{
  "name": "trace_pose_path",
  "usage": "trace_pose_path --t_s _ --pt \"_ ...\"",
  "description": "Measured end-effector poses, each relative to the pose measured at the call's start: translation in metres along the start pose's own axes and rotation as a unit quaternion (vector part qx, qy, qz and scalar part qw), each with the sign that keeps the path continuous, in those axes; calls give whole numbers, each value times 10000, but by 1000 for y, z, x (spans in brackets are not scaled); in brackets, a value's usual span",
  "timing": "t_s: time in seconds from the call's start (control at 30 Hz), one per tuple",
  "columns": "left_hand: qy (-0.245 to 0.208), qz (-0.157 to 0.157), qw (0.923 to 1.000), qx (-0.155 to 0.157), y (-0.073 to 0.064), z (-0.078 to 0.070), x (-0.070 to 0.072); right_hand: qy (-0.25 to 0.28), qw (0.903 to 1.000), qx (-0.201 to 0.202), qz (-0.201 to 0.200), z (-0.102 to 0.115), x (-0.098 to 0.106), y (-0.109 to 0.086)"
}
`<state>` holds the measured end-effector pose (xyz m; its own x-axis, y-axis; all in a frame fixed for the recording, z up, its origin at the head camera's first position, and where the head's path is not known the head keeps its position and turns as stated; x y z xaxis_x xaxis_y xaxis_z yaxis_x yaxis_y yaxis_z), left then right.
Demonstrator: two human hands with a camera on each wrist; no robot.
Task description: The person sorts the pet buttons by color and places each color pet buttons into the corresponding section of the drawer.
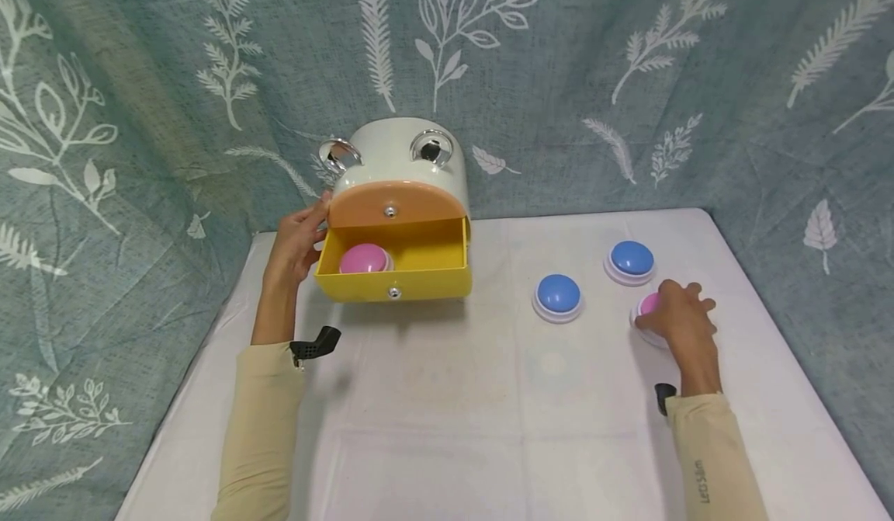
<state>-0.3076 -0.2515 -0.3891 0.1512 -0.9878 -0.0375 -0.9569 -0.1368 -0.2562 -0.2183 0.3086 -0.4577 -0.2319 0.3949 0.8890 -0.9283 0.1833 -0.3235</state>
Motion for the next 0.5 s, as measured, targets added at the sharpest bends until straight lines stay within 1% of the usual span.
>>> trace_pose_path --t_s 0.13,0.23,0.3,0.4,0.5 --pt "2 2 10000 16 0 -1 0 -45 9991 316 -292 20 14 -5" --pt "3 9 10000 10 1 -1 0 -68 9972 496 -558 39 25 -11" --pt "9 4 10000 13 1 -1 0 -63 9961 546 -690 55 33 -16" --pt "31 6 10000 18 1 -1 0 -58 9951 612 -774 80 44 -22" --pt "21 -26 10000 -8 0 0 0 -53 9935 803 -811 108 53 -28"
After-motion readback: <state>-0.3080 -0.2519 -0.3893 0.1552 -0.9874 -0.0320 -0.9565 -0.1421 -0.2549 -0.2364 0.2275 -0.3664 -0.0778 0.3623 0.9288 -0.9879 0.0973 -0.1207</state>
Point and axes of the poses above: each hand's wrist, its own y-axis towards the middle knuckle, its own x-axis out of the back of the hand, z = x × y, the point moved 6 cm from there along y, towards the middle knuckle, and after that the axes turned 6 degrees about -y, right-handed, at the moved point
